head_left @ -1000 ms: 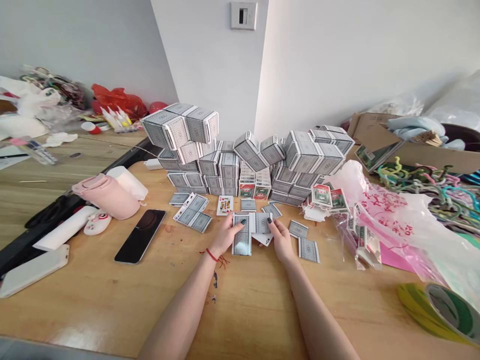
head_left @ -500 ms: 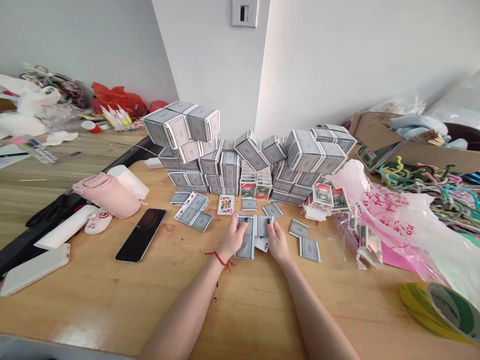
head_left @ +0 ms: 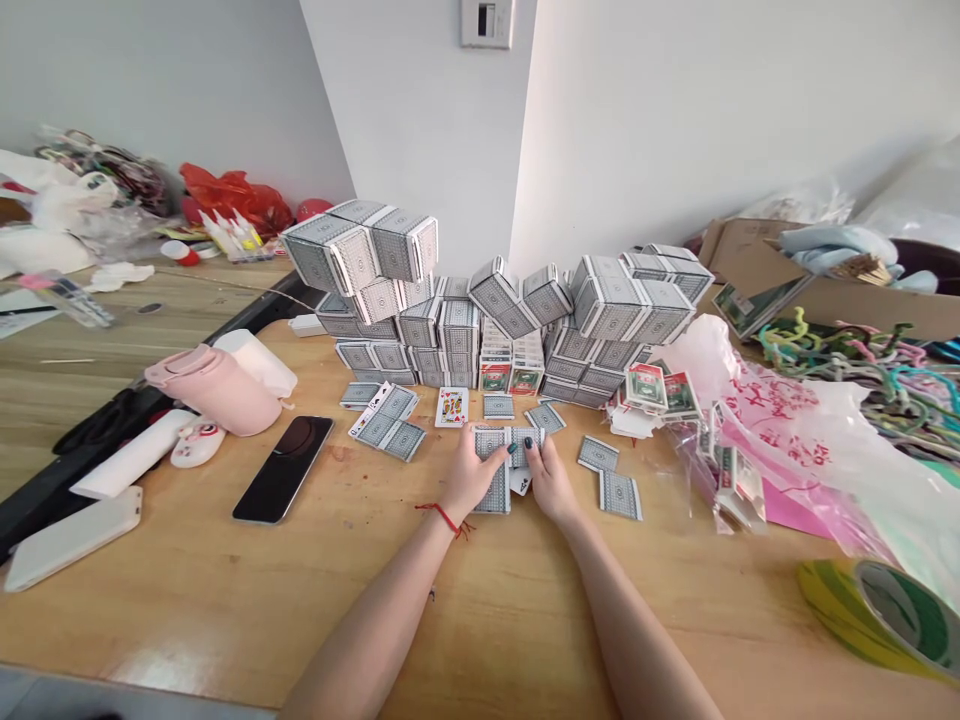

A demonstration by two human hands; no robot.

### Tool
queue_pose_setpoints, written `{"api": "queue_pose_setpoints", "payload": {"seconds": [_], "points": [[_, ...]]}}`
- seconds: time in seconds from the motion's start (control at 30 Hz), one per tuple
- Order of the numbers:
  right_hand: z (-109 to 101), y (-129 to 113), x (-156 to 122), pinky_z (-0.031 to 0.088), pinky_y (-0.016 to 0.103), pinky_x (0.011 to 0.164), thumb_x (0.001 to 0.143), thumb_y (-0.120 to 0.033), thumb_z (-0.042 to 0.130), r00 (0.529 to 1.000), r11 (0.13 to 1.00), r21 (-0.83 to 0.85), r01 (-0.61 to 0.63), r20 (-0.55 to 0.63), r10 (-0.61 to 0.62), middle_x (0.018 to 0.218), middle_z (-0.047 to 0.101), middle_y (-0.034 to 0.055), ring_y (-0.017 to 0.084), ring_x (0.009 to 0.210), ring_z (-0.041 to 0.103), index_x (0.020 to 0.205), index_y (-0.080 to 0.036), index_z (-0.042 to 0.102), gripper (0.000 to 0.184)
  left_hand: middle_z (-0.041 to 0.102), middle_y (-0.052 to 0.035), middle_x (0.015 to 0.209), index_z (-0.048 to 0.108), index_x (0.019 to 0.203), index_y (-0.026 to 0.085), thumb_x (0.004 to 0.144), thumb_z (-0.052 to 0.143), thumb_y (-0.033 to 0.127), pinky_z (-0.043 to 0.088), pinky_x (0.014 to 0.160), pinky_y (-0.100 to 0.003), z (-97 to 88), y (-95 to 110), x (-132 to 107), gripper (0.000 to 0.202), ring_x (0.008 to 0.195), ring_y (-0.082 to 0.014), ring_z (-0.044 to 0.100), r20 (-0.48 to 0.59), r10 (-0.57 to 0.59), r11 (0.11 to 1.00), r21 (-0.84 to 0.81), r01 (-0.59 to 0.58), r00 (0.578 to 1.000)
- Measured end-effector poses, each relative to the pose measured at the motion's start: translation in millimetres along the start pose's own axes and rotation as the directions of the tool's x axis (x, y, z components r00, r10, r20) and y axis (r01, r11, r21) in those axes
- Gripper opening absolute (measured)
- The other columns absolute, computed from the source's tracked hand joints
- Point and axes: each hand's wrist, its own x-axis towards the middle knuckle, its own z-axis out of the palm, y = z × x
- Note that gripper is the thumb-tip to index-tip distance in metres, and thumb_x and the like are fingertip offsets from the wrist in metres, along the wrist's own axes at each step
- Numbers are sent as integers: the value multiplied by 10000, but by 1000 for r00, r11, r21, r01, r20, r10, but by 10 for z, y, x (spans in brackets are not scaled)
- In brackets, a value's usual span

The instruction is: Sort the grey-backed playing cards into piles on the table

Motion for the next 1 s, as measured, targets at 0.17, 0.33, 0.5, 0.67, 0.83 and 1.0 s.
{"api": "queue_pose_setpoints", "payload": {"seconds": [0.17, 0.33, 0.5, 0.67, 0.83, 1.0], "points": [[-50, -21, 9, 434, 292, 585, 797, -534, 376, 998, 986, 157, -56, 48, 49, 736, 564, 28, 179, 656, 532, 833, -201, 499, 357, 581, -59, 968, 447, 976, 180, 643, 651, 286, 424, 813, -326, -29, 49, 50, 405, 913, -186, 559, 15, -58, 995, -84, 59, 998], [-69, -39, 37, 415, 283, 430, 800, -553, 324, 976, 899, 389, -201, 161, 148, 621, 558, 20, 161, 475, 511, 1004, -180, 528, 471, 609, -67, 934, 464, 958, 165, 619, 672, 283, 438, 775, -325, -98, 46, 121, 415, 864, -186, 579, -79, -138, 977, -172, 123, 987], [-111, -38, 67, 360, 201, 367, 691, -321, 608, 975, 883, 460, -92, -140, 174, 532, 483, -73, 88, 397, 442, 1215, -245, 378, 578, 614, -52, 904, 474, 938, 168, 603, 674, 281, 455, 720, -305, -190, -10, 186, 406, 816, -177, 589, -64, -204, 951, -248, 183, 977], [-186, -20, 111, 458, 227, 434, 629, -268, 670, 954, 729, 682, -56, -178, 240, 629, 567, -44, 98, 473, 540, 1051, -210, 473, 469, 609, -38, 871, 473, 959, 170, 598, 670, 273, 448, 718, -299, -231, -38, 221, 423, 799, -169, 583, -93, -205, 959, -219, 180, 974], [-209, 26, 150, 518, 238, 523, 601, -263, 705, 938, 653, 757, -8, -220, 267, 694, 604, -23, 105, 551, 598, 783, -184, 492, 290, 608, -34, 849, 472, 950, 174, 616, 651, 265, 448, 711, -303, -246, -35, 231, 389, 783, -168, 582, -103, -191, 966, -197, 168, 976], [-193, 20, 149, 532, 255, 543, 613, -274, 700, 954, 688, 725, -25, -188, 234, 736, 623, -15, 120, 566, 623, 784, -193, 455, 310, 605, -42, 898, 478, 969, 178, 623, 646, 255, 434, 755, -313, -265, -88, 247, 393, 830, -174, 575, -103, -161, 980, -133, 147, 982]]}}
